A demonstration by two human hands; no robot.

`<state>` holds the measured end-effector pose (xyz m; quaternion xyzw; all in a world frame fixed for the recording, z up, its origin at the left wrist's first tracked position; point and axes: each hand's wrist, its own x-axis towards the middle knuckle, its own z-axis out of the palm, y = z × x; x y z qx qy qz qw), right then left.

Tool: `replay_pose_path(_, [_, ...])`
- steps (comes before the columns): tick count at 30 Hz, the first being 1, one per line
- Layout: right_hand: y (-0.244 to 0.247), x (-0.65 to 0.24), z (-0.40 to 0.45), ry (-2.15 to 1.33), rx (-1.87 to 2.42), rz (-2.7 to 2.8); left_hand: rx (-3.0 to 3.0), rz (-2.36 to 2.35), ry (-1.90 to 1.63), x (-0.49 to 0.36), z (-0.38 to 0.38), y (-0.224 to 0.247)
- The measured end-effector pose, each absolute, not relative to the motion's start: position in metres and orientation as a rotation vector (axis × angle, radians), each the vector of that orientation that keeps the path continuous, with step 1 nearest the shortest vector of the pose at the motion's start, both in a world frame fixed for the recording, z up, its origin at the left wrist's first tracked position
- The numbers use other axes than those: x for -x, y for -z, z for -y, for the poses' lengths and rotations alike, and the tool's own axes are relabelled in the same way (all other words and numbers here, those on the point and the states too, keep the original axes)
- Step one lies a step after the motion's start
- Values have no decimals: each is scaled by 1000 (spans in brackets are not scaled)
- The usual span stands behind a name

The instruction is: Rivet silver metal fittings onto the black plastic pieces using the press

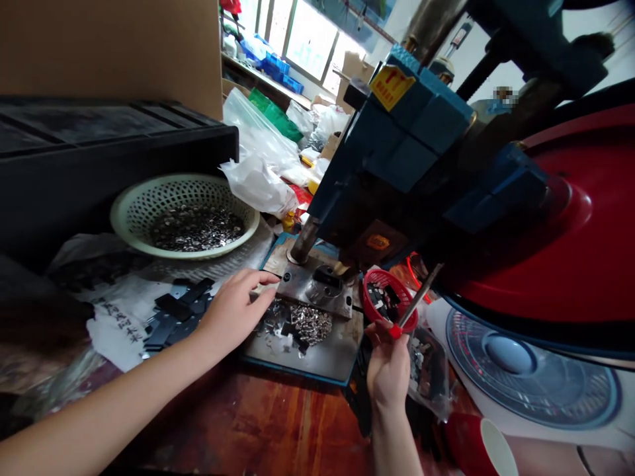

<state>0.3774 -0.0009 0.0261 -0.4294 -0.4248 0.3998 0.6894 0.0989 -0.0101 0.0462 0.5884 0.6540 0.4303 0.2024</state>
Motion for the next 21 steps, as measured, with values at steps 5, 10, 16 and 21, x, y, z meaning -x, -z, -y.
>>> replay_pose_path(5, [-21,-381,-1,-747,1082,1035,-1660,-1826,-1199,-100,13,-45])
replay_pose_path(10, [-17,-381,-4,-703,1178,1041,-1718,-1799,-1228,-101,16,-44])
replay_pose_path(16, [-17,-374,-16,-837,1276,1039,-1745,-1837,-1224,-91,26,-46])
replay_pose_path(21, [-36,-354,-61,-761,1386,1414,-1754,-1933,-1154,-71,34,-45])
